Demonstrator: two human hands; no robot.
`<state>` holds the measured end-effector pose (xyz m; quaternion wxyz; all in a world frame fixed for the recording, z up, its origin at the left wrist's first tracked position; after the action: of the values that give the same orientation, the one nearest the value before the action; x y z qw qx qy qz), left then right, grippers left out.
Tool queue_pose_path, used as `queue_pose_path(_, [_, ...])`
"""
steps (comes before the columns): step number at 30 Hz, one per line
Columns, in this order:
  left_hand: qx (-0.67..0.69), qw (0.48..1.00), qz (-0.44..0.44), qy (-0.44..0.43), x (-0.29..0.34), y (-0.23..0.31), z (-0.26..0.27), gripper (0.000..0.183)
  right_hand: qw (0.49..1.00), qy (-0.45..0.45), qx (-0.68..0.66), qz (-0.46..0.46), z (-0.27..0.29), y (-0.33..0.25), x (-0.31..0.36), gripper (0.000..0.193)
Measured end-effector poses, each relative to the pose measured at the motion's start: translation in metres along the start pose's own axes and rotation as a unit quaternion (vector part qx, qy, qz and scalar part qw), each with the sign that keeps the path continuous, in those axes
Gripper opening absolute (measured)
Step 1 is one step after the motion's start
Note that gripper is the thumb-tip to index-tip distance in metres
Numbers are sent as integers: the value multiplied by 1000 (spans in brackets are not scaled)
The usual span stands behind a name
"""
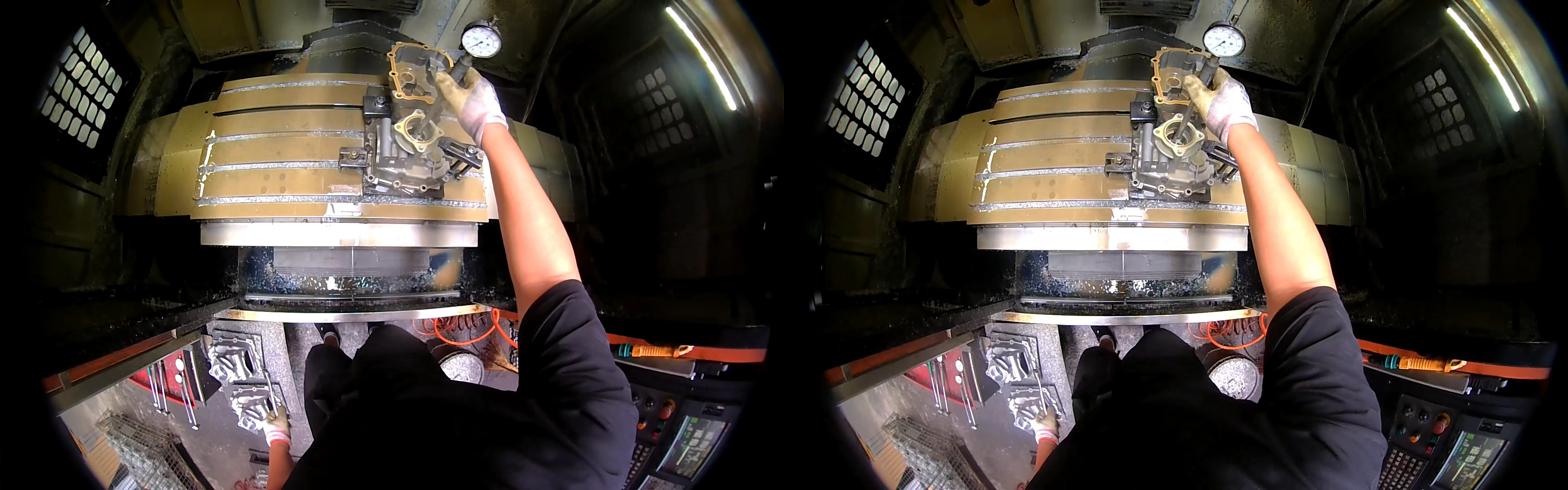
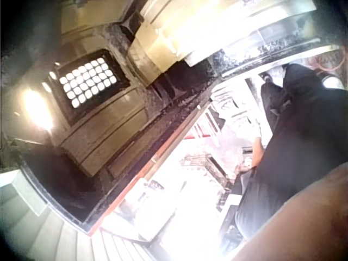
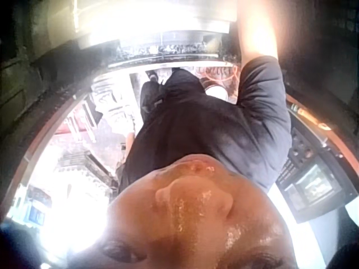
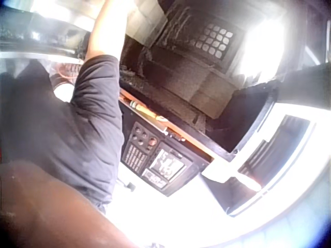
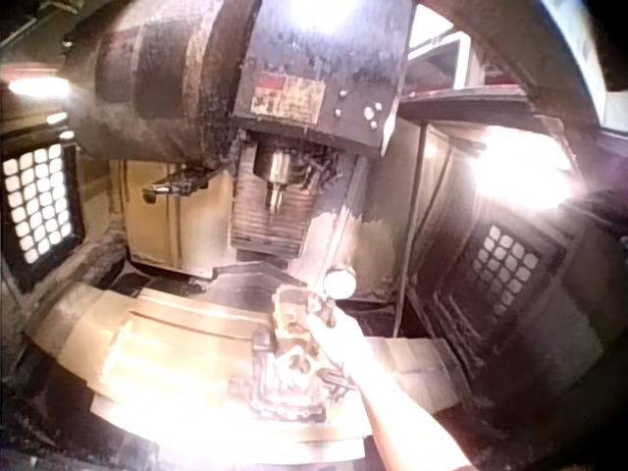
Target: The person uses a dial indicator to check the alignment of a metal part on a CNC machine bed, then uses a wrench to tighten bolts on the part before removing it.
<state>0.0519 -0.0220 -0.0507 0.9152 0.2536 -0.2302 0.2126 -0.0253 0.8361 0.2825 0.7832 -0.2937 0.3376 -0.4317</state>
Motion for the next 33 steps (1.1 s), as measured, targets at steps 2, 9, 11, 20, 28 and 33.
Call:
queue_pose_path(2, [-32, 999, -10, 10, -2, -3, -1, 40, 1000, 7, 18, 0, 3, -4, 5, 45])
queue_pose_path(9, [-32, 999, -4, 22, 3, -1, -2, 40, 999, 11, 30, 7, 10, -8, 11, 47])
queue_pose_path(11, [-32, 999, -13, 35, 13, 6, 0, 39, 1000, 4, 15, 11, 8, -2, 8, 48])
queue_pose_path(20, [-74, 997, -7, -6, 99, 10, 15, 48, 997, -28, -76, 17, 45, -43, 38, 57])
queue_pose_path(28, [-54, 976, 209, 11, 169, -65, 21, 54, 845, -490, -72, 203, -57, -122, 283, 22])
queue_pose_path(33, [38, 953, 299, 22, 187, -146, -2, 52, 640, -622, -24, 451, -148, -195, 464, 20])
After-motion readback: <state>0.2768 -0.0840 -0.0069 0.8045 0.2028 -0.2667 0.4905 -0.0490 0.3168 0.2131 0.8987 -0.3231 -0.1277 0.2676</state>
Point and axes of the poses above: each hand's wrist, its own x-axis away from the middle knuckle, its own z-axis out of the back of the hand, y = z × x, the point moved 1 cm from there along -x, towards the middle knuckle, and after that the axes turned 13 degrees about y, right-handed, at the moved point
